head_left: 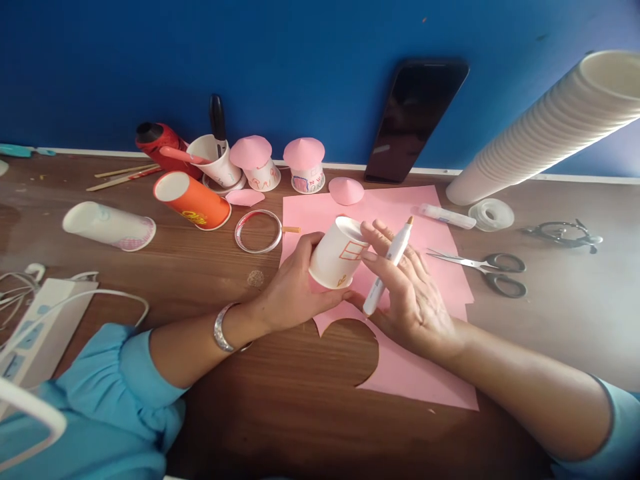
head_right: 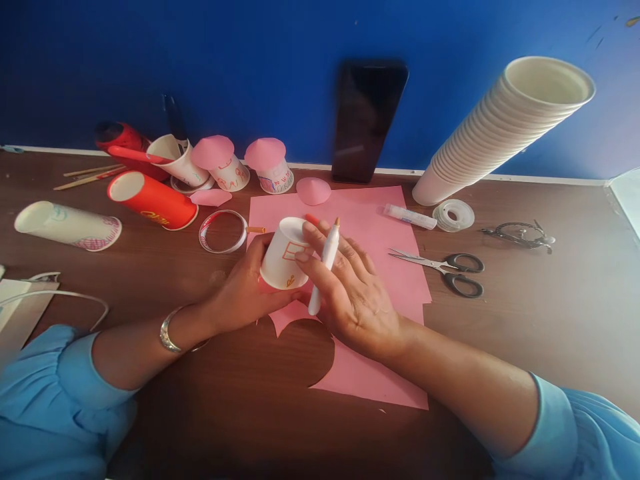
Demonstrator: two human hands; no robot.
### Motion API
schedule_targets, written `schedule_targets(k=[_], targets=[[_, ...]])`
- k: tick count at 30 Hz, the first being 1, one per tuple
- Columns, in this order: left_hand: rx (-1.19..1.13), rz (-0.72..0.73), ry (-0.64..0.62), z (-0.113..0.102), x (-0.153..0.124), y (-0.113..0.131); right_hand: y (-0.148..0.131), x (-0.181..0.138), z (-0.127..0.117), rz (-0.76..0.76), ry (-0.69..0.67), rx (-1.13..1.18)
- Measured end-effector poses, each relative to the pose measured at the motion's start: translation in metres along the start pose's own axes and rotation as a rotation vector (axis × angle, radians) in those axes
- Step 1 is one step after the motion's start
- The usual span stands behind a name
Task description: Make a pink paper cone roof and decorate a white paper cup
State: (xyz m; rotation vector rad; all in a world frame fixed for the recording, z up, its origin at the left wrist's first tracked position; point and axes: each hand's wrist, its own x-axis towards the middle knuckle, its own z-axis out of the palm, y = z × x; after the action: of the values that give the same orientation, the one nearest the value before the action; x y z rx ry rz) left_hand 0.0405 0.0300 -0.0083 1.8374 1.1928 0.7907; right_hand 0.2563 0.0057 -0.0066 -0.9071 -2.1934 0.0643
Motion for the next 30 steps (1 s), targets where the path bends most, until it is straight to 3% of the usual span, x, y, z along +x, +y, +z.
schedule_targets(k=[8, 16, 23, 25, 30], targets=[[-0.279, 0.135, -0.218, -0.011, 0.003, 0.002, 0.01, 0.0, -0.001, 0.014, 0.04, 0.074], [-0.537, 0.154, -0.107, -0.005, 0.0, -0.012, 0.019, 0.004, -0.002, 0.009, 0.096, 0.326], [-0.621, 0.133, -0.272, -0.01, 0.001, -0.004, 0.023, 0.003, 0.0, -0.035, 0.082, 0.382], [-0.561, 0.093, -0.231, -0.011, 0.001, -0.003, 0.023, 0.002, 0.001, -0.03, 0.068, 0.339], [-0.292, 0.025, 0.005, -0.009, 0.001, -0.004, 0.019, 0.002, -0.002, 0.047, 0.121, 0.274]])
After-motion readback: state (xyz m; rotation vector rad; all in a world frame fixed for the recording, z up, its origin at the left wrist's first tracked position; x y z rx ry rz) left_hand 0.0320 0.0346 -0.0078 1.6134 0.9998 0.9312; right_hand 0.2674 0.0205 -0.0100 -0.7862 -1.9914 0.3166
